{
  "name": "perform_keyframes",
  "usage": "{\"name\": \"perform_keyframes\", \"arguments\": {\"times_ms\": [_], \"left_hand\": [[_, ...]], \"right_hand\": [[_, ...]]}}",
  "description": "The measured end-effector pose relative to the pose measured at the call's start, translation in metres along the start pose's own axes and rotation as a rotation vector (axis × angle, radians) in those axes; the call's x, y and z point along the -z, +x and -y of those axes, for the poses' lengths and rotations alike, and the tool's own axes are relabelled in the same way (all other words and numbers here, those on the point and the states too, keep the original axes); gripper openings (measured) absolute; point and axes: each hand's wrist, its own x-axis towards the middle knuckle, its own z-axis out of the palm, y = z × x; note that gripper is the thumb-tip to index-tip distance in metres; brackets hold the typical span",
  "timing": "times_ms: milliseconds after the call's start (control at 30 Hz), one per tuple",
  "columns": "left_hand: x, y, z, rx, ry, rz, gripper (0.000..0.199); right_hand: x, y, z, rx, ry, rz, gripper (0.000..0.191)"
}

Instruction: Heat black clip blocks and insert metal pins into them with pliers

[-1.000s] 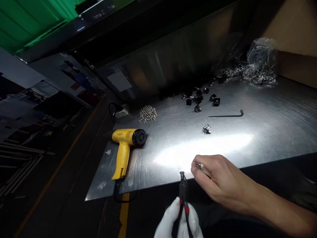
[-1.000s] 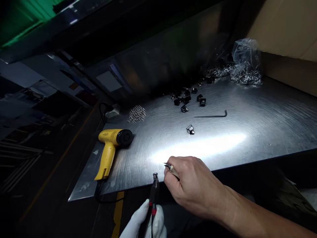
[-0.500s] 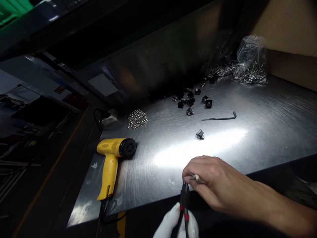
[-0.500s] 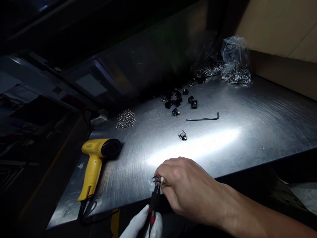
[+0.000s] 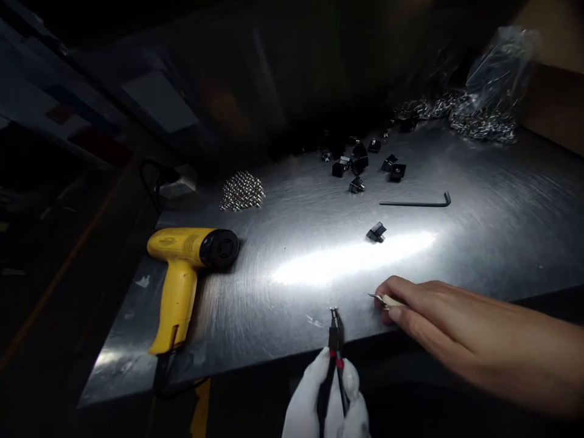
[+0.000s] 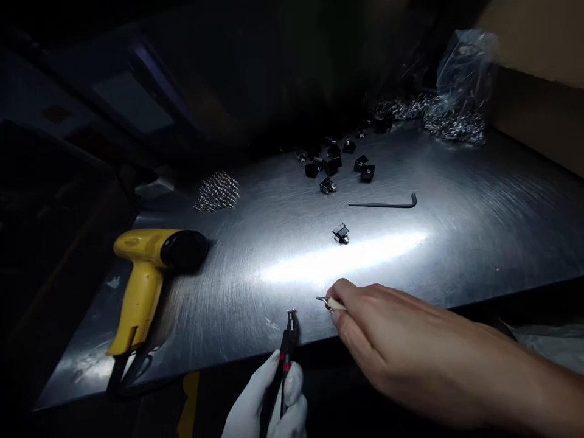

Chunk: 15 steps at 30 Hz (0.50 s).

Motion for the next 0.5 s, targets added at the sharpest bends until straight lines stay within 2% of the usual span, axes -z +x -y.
{"name": "perform_keyframes", "arguments": {"times_ms": [133, 300, 433, 500], "left_hand": [[0.002, 0.002, 0.002, 0.060, -0.079, 0.098, 0.041], [0.003, 0.005, 0.005, 0.096, -0.128, 0.177, 0.038], [0.005, 0.008, 0.006, 0.032, -0.222, 0.110, 0.023], [0.006, 0.009, 0.007, -0.049, -0.240, 0.047, 0.012]], "right_hand": [[0.006, 0.005, 0.003, 0.014, -0.108, 0.014, 0.034], [0.003, 0.026, 0.031, -0.012, -0.258, 0.039, 0.035], [-0.008, 0.037, 0.048, -0.071, -0.317, -0.016, 0.035], [-0.014, 0.040, 0.051, -0.083, -0.337, -0.040, 0.036]]}}
